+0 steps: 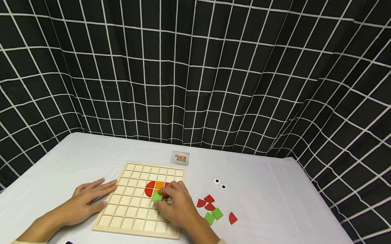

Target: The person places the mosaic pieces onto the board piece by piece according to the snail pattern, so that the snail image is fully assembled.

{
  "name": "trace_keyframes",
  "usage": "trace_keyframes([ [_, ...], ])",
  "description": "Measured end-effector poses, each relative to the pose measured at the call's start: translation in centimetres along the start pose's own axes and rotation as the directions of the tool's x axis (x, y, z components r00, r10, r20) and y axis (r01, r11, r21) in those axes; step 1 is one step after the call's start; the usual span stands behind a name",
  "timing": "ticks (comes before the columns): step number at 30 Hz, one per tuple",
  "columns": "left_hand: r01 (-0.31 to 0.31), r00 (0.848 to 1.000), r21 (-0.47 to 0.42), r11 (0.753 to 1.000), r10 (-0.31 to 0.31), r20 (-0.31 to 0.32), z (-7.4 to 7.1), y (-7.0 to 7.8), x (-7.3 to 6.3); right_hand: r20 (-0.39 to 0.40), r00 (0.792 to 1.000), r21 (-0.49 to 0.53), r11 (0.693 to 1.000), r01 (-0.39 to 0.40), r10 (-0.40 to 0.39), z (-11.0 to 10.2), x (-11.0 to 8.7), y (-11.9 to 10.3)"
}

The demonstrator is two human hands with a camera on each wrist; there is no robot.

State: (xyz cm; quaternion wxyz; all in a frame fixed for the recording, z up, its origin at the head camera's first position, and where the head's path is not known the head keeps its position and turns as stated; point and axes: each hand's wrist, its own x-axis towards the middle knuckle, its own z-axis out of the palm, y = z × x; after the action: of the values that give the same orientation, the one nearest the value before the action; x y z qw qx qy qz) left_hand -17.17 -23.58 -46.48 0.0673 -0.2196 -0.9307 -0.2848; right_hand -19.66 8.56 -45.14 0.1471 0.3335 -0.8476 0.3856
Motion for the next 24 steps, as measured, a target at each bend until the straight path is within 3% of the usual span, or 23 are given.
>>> trace_keyframes([
  [7, 0.004, 1.0, -0.007, 1.0, -0.004, 0.003, -0.01, -0.02, -0.05, 0.069, 0.997, -0.062, 0.998, -0.02, 0.024, 0.61, -0.2, 0.17],
  [24, 0.019, 1.0, -0.02, 1.0, -0.019, 0.02, 0.01, 0.02, 0.05, 0.122, 0.991, -0.158, 0.987, -0.043, 0.062, 0.96, -0.19, 0.03],
])
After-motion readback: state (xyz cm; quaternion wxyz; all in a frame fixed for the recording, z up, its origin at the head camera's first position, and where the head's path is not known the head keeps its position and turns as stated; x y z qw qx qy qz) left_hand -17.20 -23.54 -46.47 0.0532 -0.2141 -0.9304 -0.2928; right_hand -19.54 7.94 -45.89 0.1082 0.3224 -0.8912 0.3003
